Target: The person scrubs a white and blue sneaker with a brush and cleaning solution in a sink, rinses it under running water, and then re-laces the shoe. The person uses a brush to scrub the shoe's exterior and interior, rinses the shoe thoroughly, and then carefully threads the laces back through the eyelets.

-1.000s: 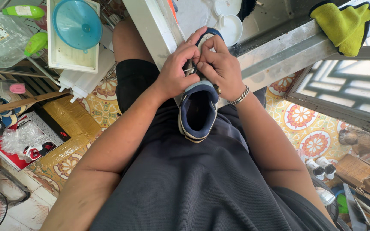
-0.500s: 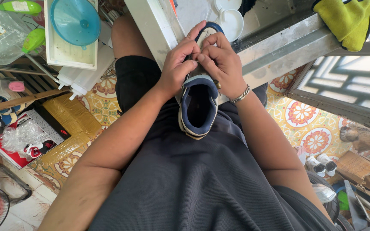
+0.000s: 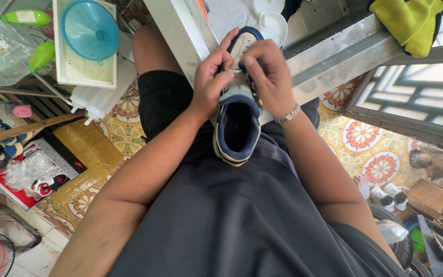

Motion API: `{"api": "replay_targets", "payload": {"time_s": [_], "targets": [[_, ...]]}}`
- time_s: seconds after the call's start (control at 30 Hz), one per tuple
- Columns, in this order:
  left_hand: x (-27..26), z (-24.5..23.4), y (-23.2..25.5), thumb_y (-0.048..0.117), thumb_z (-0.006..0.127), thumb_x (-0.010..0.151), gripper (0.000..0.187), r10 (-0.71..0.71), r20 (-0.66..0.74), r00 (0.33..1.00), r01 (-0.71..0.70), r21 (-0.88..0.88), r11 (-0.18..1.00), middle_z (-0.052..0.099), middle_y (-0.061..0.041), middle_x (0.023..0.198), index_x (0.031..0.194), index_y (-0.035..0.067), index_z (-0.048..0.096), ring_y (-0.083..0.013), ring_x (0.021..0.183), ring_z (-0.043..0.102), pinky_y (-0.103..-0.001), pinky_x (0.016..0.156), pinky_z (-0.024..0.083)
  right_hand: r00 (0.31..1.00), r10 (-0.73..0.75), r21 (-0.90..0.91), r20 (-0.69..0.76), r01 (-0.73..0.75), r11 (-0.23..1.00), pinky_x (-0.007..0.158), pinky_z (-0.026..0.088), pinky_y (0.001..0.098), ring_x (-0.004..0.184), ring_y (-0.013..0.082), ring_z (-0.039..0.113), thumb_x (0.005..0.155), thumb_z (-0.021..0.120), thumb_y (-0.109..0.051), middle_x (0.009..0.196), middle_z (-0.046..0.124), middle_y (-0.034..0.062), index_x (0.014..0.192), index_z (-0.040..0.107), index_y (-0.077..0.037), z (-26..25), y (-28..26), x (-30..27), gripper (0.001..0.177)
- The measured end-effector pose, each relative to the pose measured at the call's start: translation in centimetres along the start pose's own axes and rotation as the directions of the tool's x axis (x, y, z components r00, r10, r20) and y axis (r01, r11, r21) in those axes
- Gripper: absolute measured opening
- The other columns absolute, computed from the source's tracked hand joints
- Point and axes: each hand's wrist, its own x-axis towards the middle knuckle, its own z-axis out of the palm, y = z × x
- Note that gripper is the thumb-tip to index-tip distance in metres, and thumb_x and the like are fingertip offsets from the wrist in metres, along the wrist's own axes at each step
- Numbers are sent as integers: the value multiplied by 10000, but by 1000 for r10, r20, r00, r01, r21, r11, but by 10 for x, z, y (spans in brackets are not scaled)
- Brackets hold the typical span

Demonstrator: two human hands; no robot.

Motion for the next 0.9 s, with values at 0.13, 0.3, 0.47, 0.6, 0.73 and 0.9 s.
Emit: {"api": "replay_targets", "payload": {"time_s": [0.13, 0.3, 0.47, 0.6, 0.73, 0.9], "targets": [[-1, -7, 0, 170, 569, 836, 199, 12, 49, 999, -11, -19, 1000, 353, -349, 1653, 873, 42, 420, -231, 1537, 380, -322, 1167, 348, 993, 28, -99, -118, -40, 994, 757, 401, 193, 849, 42, 465, 1082, 630, -46, 1125, 536, -4, 1133, 659, -36, -16, -2, -11, 59], [0, -4, 2, 177, 568, 811, 190, -27, 68, 997, 25, 37, 999, 323, -319, 1678, 885, 57, 441, -227, 1388, 465, -326, 1186, 344, 1000, 3, -254, -27, -10, 967, 673, 384, 208, 736, 33, 445, 1091, 673, -38, 1149, 542, 7, 1229, 739, -70, -30, -9, -28, 157], [5, -5, 15, 71, 589, 845, 159, 1, 149, 989, -24, 152, 988, 374, -309, 1665, 983, 31, 520, -314, 1642, 258, -368, 1273, 318, 999, 34, -257, -14, -36, 966, 630, 347, 208, 709, 43, 398, 1004, 751, -54, 1153, 558, 4, 1289, 700, -71, -34, -19, -32, 290], [10, -6, 35, 124, 709, 884, 192, -7, 196, 981, -89, 477, 875, 452, -294, 1598, 1051, 68, 631, -369, 1576, 395, -413, 1186, 445, 997, 58, -246, 48, -44, 968, 663, 397, 203, 742, 37, 442, 1021, 740, -45, 1184, 547, 8, 1273, 709, -74, -38, -11, -25, 256], [20, -6, 56, 277, 821, 880, 265, -106, 236, 966, -72, 639, 765, 484, -261, 1548, 1102, 158, 739, -387, 1413, 504, -442, 1093, 490, 993, 65, -169, 96, -48, 984, 698, 388, 210, 776, 47, 415, 1028, 748, -36, 1166, 529, 2, 1361, 653, -85, -44, 1, -24, 350], [32, 1, 58, 295, 850, 843, 179, -107, 258, 960, -134, 760, 636, 526, -221, 1494, 999, 225, 798, -394, 1303, 567, -477, 1079, 461, 991, 81, -21, 104, -79, 997, 733, 372, 195, 792, 40, 358, 1049, 732, -70, 1252, 448, -15, 1563, 476, -122, -35, 10, -33, 576]]}}
